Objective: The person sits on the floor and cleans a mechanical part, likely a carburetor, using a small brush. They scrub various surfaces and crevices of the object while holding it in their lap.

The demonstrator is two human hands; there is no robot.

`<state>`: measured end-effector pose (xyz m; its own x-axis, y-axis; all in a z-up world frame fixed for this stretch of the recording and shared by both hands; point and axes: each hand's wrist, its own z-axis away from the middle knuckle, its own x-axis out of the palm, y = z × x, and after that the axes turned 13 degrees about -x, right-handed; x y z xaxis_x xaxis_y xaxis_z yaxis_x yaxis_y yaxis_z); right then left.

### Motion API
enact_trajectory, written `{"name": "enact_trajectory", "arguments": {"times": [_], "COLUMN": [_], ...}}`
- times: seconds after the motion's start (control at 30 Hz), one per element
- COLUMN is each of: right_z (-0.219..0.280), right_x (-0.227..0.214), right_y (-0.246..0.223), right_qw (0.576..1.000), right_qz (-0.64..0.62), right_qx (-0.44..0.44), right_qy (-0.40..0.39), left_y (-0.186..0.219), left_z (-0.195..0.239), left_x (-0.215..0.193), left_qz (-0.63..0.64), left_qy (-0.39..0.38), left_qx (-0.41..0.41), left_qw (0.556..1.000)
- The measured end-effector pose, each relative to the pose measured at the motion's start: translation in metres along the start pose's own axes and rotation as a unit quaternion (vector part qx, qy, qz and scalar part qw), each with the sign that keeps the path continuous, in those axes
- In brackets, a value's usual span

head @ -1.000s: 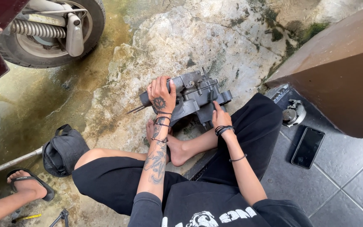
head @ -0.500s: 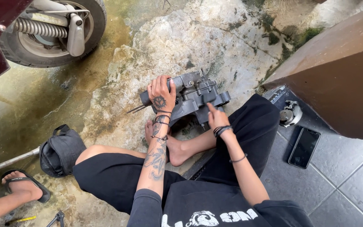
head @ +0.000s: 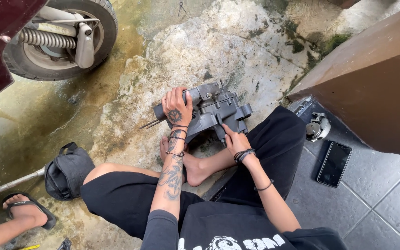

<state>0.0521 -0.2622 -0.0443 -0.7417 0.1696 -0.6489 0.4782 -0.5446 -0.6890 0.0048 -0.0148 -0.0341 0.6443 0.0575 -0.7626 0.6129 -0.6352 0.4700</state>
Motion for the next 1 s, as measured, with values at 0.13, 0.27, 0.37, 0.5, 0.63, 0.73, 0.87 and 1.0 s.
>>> {"name": "enact_trajectory", "arguments": {"times": [0.13, 0.27, 0.37, 0.5, 0.63, 0.73, 0.87, 1.0], "right_z": [-0.024, -0.027, -0.019, 0.003, -0.017, -0.048, -0.043, -0.048], "right_x": [-0.003, -0.004, 0.003, 0.015, 0.014, 0.014, 0.007, 0.016], "right_y": [0.011, 0.012, 0.019, 0.006, 0.011, 0.039, 0.024, 0.069], "right_qw": [0.998, 0.996, 0.997, 0.999, 0.995, 0.991, 0.994, 0.993], "right_qz": [-0.037, -0.036, -0.039, 0.021, 0.05, 0.032, -0.025, 0.026], "right_qx": [-0.031, -0.055, -0.043, 0.045, 0.084, 0.114, 0.065, 0.095], "right_qy": [0.033, 0.058, 0.049, 0.01, 0.018, 0.065, 0.09, 0.067], "left_y": [0.002, 0.0, 0.001, 0.004, -0.004, -0.004, -0.005, -0.003], "left_z": [0.0, 0.001, -0.002, -0.004, -0.001, 0.001, 0.001, 0.0], "left_x": [-0.003, -0.003, 0.0, -0.005, 0.0, 0.002, 0.003, 0.003], "left_qz": [0.0, -0.006, -0.006, 0.001, -0.006, -0.002, -0.006, 0.0], "left_qy": [-0.002, -0.002, -0.001, -0.003, -0.014, -0.016, -0.011, -0.008], "left_qx": [0.002, 0.002, 0.001, 0.0, 0.006, 0.0, 0.002, -0.004], "left_qw": [1.0, 1.0, 1.0, 1.0, 1.0, 1.0, 1.0, 1.0]}}
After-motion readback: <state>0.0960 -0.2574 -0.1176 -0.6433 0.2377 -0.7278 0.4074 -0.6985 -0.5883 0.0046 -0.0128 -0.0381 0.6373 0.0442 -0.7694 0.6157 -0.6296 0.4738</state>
